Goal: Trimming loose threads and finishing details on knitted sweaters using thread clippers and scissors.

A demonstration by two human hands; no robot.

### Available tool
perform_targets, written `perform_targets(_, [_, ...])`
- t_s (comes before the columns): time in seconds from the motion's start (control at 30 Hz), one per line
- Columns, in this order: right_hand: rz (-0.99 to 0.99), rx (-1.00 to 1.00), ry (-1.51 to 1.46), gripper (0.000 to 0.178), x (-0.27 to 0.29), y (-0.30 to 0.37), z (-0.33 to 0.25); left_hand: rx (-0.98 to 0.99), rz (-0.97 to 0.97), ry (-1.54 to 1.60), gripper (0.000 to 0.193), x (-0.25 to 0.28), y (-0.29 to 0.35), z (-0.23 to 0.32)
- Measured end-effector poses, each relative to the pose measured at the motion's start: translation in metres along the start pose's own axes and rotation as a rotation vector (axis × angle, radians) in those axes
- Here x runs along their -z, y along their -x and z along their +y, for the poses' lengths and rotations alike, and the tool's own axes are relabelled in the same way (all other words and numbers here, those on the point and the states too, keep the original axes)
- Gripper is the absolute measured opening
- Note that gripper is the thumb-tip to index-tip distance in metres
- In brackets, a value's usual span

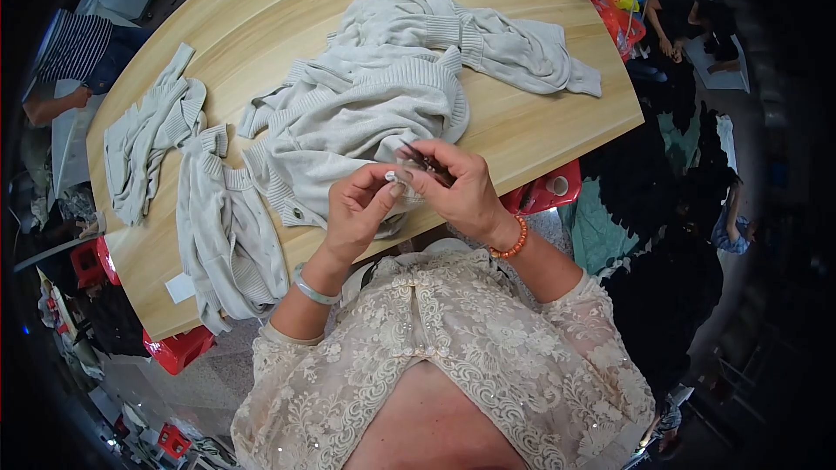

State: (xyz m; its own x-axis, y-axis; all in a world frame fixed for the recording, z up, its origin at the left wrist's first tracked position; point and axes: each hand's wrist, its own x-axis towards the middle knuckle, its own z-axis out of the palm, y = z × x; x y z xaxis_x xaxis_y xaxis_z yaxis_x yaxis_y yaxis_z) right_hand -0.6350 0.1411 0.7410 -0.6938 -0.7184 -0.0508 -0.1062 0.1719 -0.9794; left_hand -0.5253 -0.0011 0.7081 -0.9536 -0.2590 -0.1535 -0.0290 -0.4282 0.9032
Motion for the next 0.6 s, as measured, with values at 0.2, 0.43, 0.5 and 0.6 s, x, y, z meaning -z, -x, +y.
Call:
perform_targets(0.2, [0.116, 0.213, 0.405, 0.04, 0.018, 0.005, -0.018, -0.03, 0.122, 0.172, 0.025, 0.008, 0.001, -0.003])
perform_targets(0.43, [0.004, 0.33, 0.453, 0.03, 0.011, 0.014, -0.023, -0.031, 0.11, 0.27, 0.026, 0.01, 0.006, -0.007])
perform_targets(0.5, [-0.009, 0.339, 0.49, 0.029, 0.01, 0.013, -0.021, -0.089, 0.119, 0.113, 0.026, 0.009, 0.008, -0.006])
perform_targets(0.6, [-0.012, 0.354, 0.513, 0.027, 0.008, 0.013, -0.019, -0.15, 0.13, 0.012, 0.026, 0.006, 0.009, -0.003])
